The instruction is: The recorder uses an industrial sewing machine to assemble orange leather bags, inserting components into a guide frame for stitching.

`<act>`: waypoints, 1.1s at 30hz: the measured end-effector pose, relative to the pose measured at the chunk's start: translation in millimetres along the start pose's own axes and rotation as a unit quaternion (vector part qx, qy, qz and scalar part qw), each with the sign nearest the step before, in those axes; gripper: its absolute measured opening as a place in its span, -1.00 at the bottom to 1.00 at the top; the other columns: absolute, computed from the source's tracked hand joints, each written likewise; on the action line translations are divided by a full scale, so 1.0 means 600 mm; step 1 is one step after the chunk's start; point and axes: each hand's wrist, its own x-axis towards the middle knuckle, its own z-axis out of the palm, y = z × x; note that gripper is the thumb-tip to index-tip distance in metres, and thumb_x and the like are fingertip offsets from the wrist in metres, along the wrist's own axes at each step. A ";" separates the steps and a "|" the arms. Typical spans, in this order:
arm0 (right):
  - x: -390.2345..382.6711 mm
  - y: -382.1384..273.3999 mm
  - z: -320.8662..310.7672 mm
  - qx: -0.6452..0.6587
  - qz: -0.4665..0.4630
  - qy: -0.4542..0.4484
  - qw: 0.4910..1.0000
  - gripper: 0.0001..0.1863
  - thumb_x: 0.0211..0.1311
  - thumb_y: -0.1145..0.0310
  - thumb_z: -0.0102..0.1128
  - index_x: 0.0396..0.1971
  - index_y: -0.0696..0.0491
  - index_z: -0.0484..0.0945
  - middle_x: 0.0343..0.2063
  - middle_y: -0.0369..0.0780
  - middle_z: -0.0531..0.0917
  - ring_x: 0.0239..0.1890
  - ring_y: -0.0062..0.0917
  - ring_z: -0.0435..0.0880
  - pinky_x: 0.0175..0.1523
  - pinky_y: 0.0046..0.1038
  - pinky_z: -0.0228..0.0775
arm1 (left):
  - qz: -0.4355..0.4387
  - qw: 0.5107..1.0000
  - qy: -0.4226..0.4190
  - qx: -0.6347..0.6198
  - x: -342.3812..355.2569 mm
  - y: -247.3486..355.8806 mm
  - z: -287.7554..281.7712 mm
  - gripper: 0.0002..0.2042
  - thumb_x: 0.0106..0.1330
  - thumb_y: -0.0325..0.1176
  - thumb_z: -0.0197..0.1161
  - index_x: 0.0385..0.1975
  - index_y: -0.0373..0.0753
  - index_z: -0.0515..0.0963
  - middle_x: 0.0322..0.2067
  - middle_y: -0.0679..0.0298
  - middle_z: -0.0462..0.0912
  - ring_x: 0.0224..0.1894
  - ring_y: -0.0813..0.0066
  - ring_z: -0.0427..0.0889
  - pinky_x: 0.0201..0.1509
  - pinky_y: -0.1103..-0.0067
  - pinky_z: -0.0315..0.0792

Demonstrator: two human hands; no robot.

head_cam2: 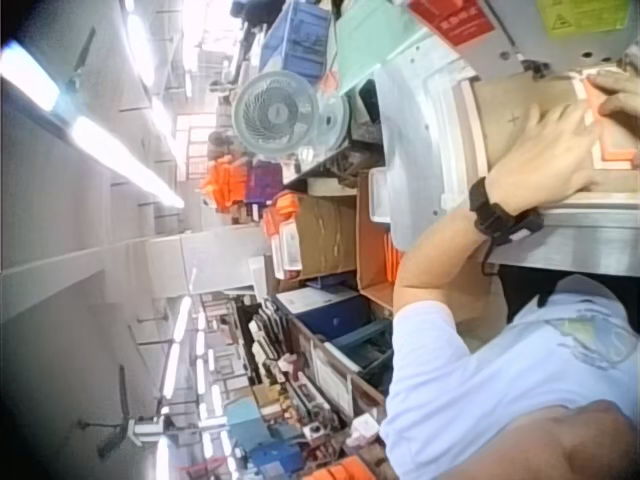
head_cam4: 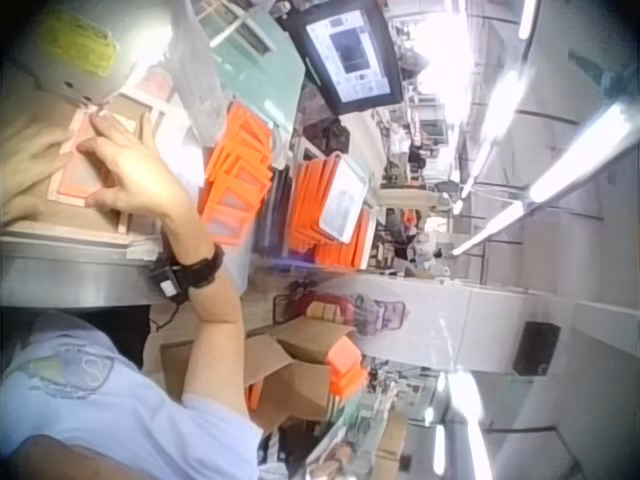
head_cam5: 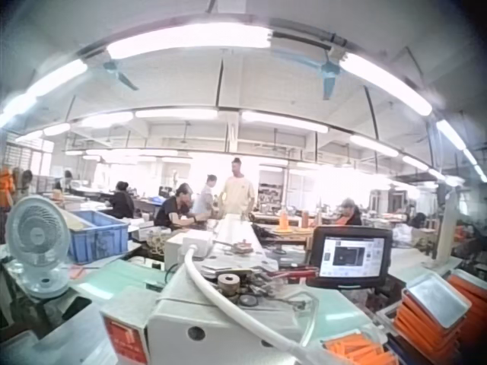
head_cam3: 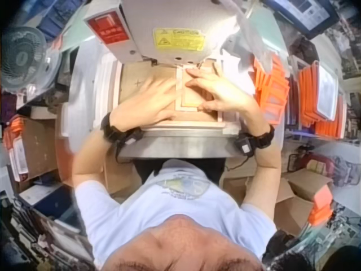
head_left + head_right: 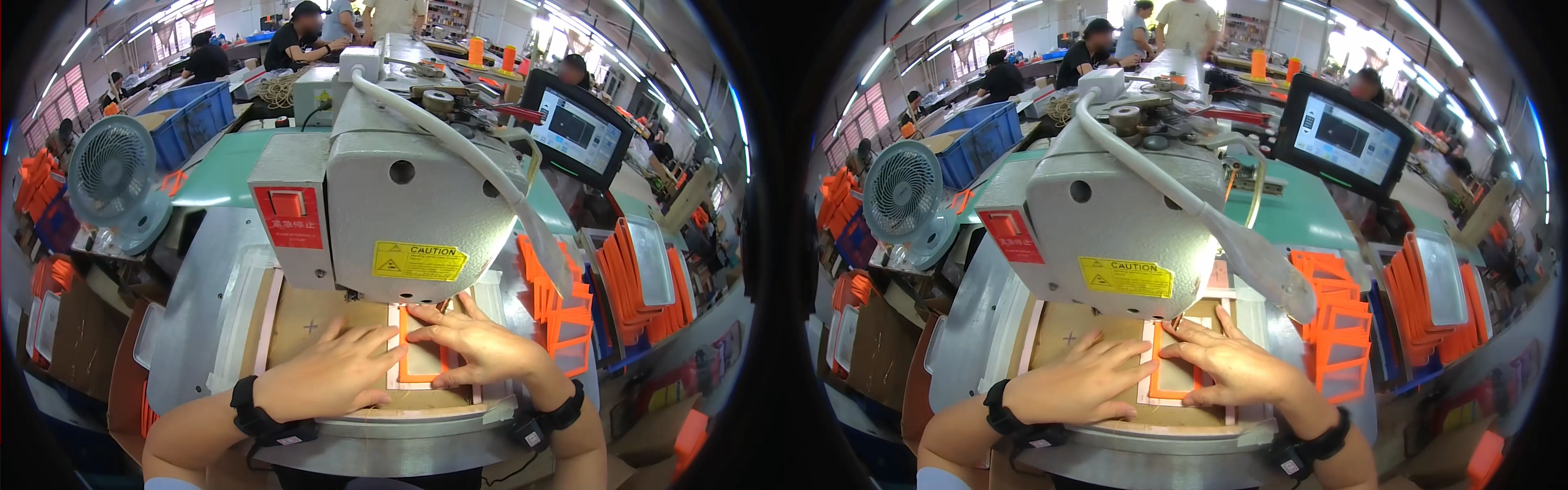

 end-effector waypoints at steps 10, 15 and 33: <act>-0.022 0.018 -0.006 0.006 0.051 0.160 0.986 -0.65 0.21 0.45 0.19 0.02 0.05 0.62 0.11 -0.12 0.53 0.24 -0.21 0.40 0.34 -0.05 0.13 | -0.007 0.997 0.038 0.067 0.019 0.002 0.006 -0.51 0.19 -0.25 0.30 0.15 -0.19 0.49 0.21 0.14 0.43 0.20 0.23 0.43 0.35 -0.05 0.16; -0.029 0.023 -0.007 -0.039 0.051 0.195 0.979 -0.64 0.11 0.55 0.17 -0.04 0.10 0.64 -0.12 -0.17 0.59 -0.03 -0.25 0.53 0.09 -0.28 0.37 | 0.011 0.996 0.067 0.053 0.019 -0.006 0.013 -0.50 0.14 -0.40 0.27 0.16 -0.17 0.49 0.21 0.14 0.42 0.26 0.22 0.39 0.33 -0.08 0.16; -0.023 -0.001 -0.003 -0.118 0.078 0.105 0.984 -0.20 -0.08 -0.02 0.43 0.08 0.28 0.51 0.04 -0.09 0.50 0.14 -0.26 0.47 0.46 0.15 -0.14 | 0.025 0.997 0.059 0.038 0.011 -0.001 0.009 -0.47 0.09 -0.44 0.27 0.17 -0.15 0.49 0.25 0.07 0.36 0.35 0.17 0.32 0.33 -0.16 0.12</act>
